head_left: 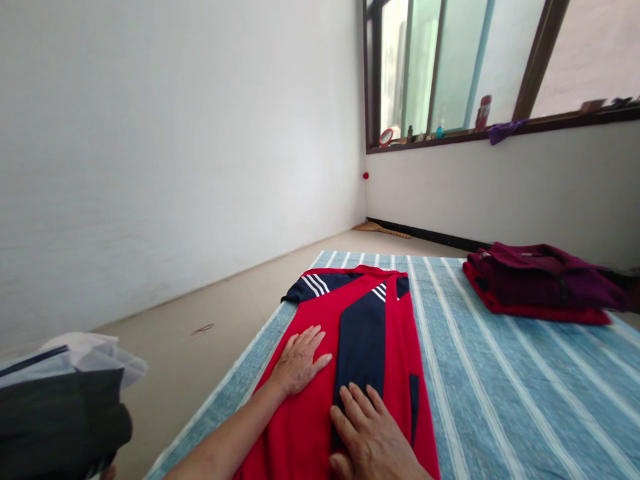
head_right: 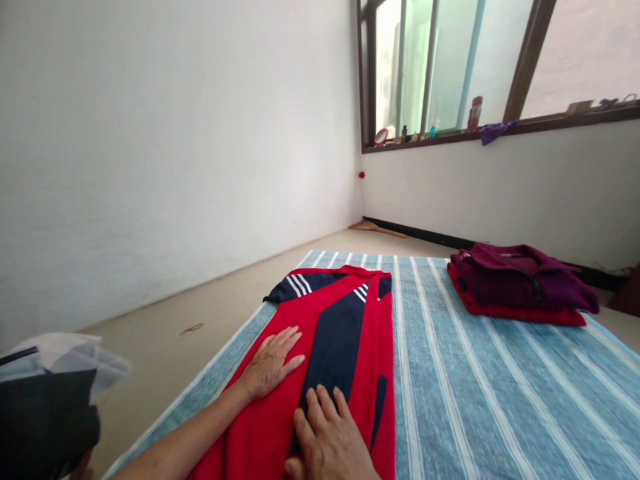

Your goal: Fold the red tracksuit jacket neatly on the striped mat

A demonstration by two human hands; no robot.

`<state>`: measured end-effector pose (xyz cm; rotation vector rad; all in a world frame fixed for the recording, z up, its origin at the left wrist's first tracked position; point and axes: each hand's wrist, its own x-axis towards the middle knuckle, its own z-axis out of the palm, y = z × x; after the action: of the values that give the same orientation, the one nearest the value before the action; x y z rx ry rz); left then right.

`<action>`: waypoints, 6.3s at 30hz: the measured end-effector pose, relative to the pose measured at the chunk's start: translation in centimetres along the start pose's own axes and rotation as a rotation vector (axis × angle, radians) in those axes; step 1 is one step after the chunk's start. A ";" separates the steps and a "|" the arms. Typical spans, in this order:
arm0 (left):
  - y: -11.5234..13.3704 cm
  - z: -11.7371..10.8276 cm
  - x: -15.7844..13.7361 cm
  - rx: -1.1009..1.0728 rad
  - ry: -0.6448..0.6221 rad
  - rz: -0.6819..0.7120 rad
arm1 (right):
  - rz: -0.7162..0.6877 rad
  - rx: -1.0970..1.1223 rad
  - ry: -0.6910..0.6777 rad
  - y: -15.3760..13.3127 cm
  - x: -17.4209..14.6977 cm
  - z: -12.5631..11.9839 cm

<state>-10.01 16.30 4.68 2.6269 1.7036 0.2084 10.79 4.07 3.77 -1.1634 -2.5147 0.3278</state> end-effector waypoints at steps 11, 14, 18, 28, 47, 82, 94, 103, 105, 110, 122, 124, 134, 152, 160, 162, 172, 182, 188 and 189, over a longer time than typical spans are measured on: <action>0.2 -0.1 -0.1 0.002 -0.002 -0.003 | 0.014 -0.006 0.000 0.0 -0.3 0.4; 0.1 0.0 -0.1 -0.008 0.009 0.005 | 0.017 -0.004 -0.008 0.0 -0.3 0.3; 0.0 0.2 -0.1 -0.016 0.024 0.012 | 0.023 -0.004 0.010 0.0 -0.3 0.3; 0.2 0.0 -0.1 -0.010 0.013 -0.002 | 0.028 0.002 -0.005 -0.1 -0.2 0.3; 0.5 -0.3 -0.2 -0.010 -0.036 -0.024 | 0.037 0.032 -0.031 -0.4 -0.1 -0.6; 0.4 -0.1 -0.1 0.005 -0.035 -0.028 | 0.041 0.014 -0.049 -0.4 -0.2 -0.5; 0.4 -0.1 -0.2 -0.007 -0.023 -0.029 | 0.044 0.014 -0.064 -0.3 -0.1 -0.6; 0.5 -0.3 -0.3 0.003 -0.020 -0.027 | 0.036 0.005 -0.027 -0.1 -0.2 0.1; 0.5 -0.3 -0.4 -0.002 -0.017 -0.028 | 0.036 0.003 -0.018 -0.1 -0.2 0.2; 0.6 -0.5 -0.3 -0.020 -0.025 -0.033 | 0.023 -0.009 -0.005 0.0 -0.3 0.4; 0.6 -0.5 -0.3 -0.010 -0.034 -0.038 | 0.024 0.000 -0.003 0.1 -0.3 0.5; 0.6 -0.5 -0.3 -0.016 -0.035 -0.040 | 0.023 0.001 0.002 0.1 -0.3 0.5; 0.4 -0.2 -0.3 -0.025 -0.019 -0.032 | 0.024 -0.004 -0.008 0.1 -0.3 0.5; 0.5 -0.3 -0.4 -0.028 0.000 -0.022 | 0.015 -0.034 0.041 0.1 -0.4 0.6; 0.8 -0.6 -0.4 -0.022 -0.032 -0.039 | 0.014 -0.029 0.021 0.1 -0.4 0.6; 0.9 -0.8 -0.4 -0.017 -0.047 -0.045 | 0.012 -0.031 0.023 0.1 -0.4 0.6; 1.0 -0.9 -0.4 -0.011 -0.065 -0.054 | 0.017 -0.030 0.025 0.0 -0.5 0.5; 1.0 -0.9 -0.4 0.000 -0.060 -0.058 | 0.020 -0.026 -0.011 0.0 -0.2 0.1; 0.9 -0.7 -0.4 0.009 -0.052 -0.050 | 0.022 -0.020 -0.024 -0.1 -0.2 -0.1; 0.9 -0.7 -0.4 0.009 -0.053 -0.049 | 0.022 -0.018 -0.025 -0.1 -0.2 -0.1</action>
<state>-9.47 15.54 5.39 2.5688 1.7543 0.1307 10.89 3.89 3.89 -1.2021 -2.5330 0.3276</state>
